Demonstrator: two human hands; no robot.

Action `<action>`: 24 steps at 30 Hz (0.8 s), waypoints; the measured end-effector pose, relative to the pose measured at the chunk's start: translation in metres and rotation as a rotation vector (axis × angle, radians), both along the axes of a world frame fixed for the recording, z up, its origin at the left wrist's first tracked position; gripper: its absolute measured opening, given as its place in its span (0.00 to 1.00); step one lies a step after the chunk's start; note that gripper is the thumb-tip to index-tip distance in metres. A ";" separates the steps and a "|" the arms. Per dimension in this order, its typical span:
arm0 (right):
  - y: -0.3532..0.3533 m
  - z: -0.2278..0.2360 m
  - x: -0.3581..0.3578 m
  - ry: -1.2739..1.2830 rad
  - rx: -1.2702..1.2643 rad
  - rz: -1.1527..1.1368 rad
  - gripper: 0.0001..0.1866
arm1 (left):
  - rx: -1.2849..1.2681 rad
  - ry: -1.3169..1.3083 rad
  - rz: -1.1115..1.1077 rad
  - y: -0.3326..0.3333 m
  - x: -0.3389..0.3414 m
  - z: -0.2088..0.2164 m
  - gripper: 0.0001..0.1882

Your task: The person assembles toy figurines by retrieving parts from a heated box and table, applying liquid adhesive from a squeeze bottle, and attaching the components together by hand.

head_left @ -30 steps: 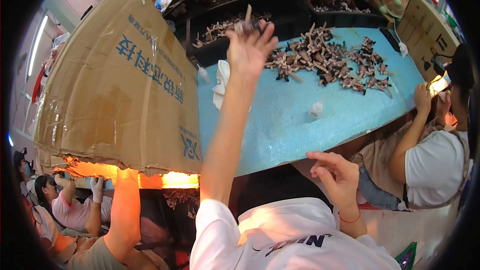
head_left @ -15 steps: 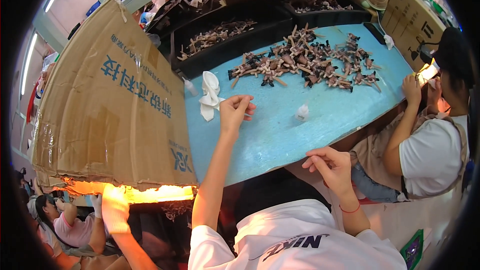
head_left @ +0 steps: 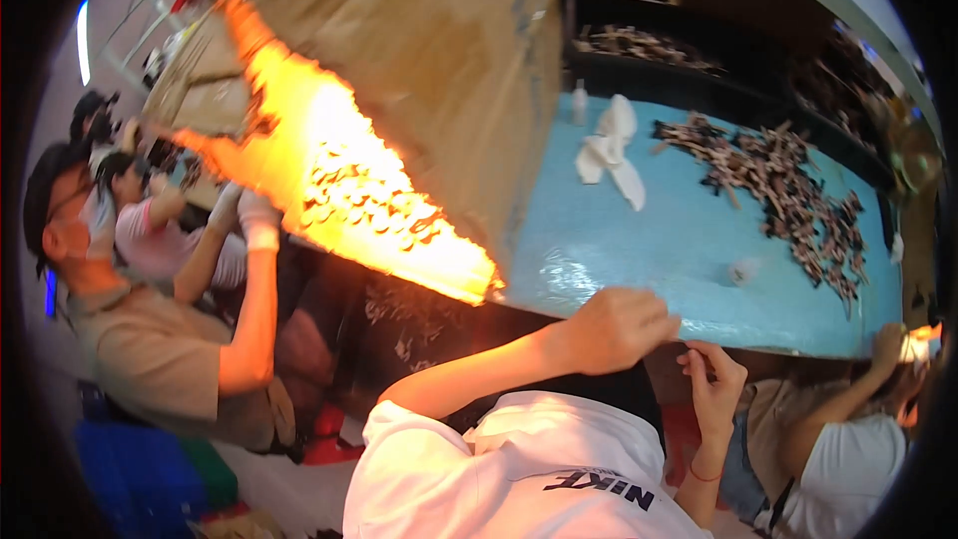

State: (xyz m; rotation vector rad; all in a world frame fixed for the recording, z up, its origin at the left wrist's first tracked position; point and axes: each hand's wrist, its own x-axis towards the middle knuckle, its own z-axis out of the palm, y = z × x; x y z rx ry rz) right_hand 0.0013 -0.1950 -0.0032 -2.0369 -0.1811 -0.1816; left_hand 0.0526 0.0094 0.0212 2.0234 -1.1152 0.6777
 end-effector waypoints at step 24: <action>0.053 0.003 0.001 -0.104 -0.414 0.329 0.08 | 0.045 0.332 1.234 0.260 0.076 -0.011 0.08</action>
